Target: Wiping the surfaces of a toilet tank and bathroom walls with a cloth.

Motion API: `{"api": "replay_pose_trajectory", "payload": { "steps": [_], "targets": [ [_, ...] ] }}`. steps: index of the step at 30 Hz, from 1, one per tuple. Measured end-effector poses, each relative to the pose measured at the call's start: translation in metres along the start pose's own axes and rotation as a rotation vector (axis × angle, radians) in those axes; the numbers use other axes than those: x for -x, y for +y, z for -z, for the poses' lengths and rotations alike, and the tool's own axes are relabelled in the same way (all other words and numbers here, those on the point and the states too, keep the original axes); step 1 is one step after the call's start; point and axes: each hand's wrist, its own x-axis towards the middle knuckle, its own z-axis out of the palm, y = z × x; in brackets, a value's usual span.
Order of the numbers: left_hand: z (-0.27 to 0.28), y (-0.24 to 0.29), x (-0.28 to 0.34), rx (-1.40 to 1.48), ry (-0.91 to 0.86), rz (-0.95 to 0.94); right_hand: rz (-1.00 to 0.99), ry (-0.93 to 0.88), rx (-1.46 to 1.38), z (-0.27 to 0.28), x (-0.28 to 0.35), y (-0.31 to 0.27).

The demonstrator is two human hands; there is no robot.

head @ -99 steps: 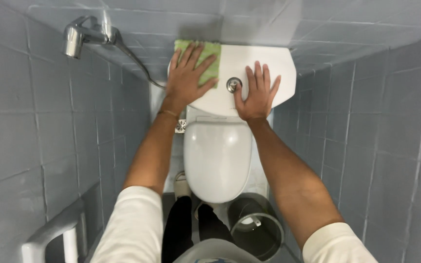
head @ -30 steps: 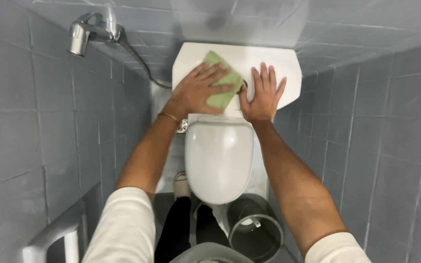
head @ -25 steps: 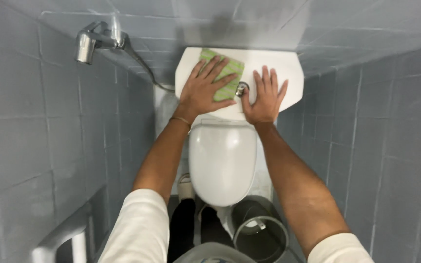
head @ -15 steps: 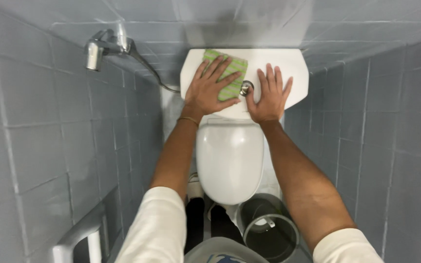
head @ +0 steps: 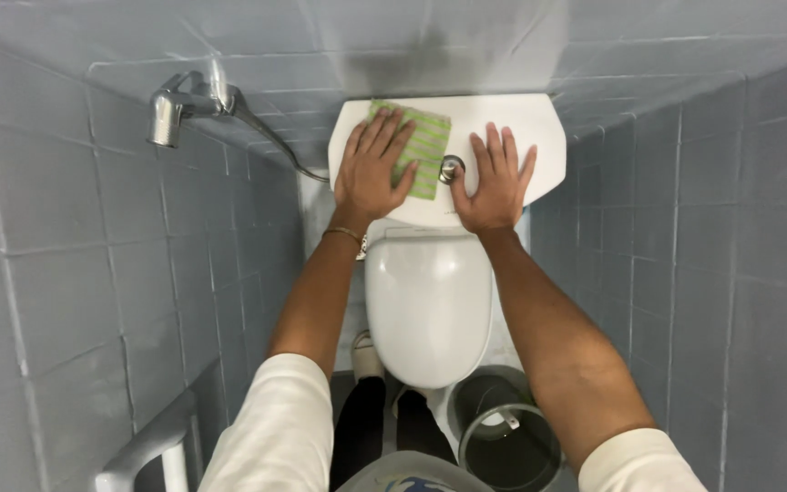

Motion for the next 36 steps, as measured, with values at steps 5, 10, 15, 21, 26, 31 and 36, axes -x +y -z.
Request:
{"api": "replay_pose_trajectory", "payload": {
  "steps": [5, 10, 15, 21, 26, 31, 36],
  "targets": [
    [0.005, 0.002, 0.0, 0.008, -0.068, -0.068, -0.005, -0.005, -0.005, 0.005, -0.001, -0.002],
    [0.007, 0.001, 0.0, 0.025, -0.126, -0.231, -0.025, -0.055, -0.012, 0.007, -0.002, -0.004],
    [0.008, 0.003, 0.0, 0.051, -0.143, -0.293, -0.025, -0.105, -0.013, 0.005, -0.001, -0.001],
    [-0.006, 0.023, -0.004, 0.017, -0.181, -0.25, -0.036, -0.134, 0.0, 0.007, -0.001, -0.001],
    [-0.025, 0.05, -0.007, 0.092, -0.227, -0.132, -0.071, -0.142, 0.008, 0.007, -0.002, -0.001],
    [-0.02, 0.013, -0.009, 0.444, -0.052, 0.071, -0.079, -0.142, 0.006, 0.003, -0.006, -0.001],
    [-0.021, -0.008, 0.006, 0.01, -0.066, 0.162, -0.063, -0.108, -0.029, 0.0, -0.002, 0.004]
  ]
}}
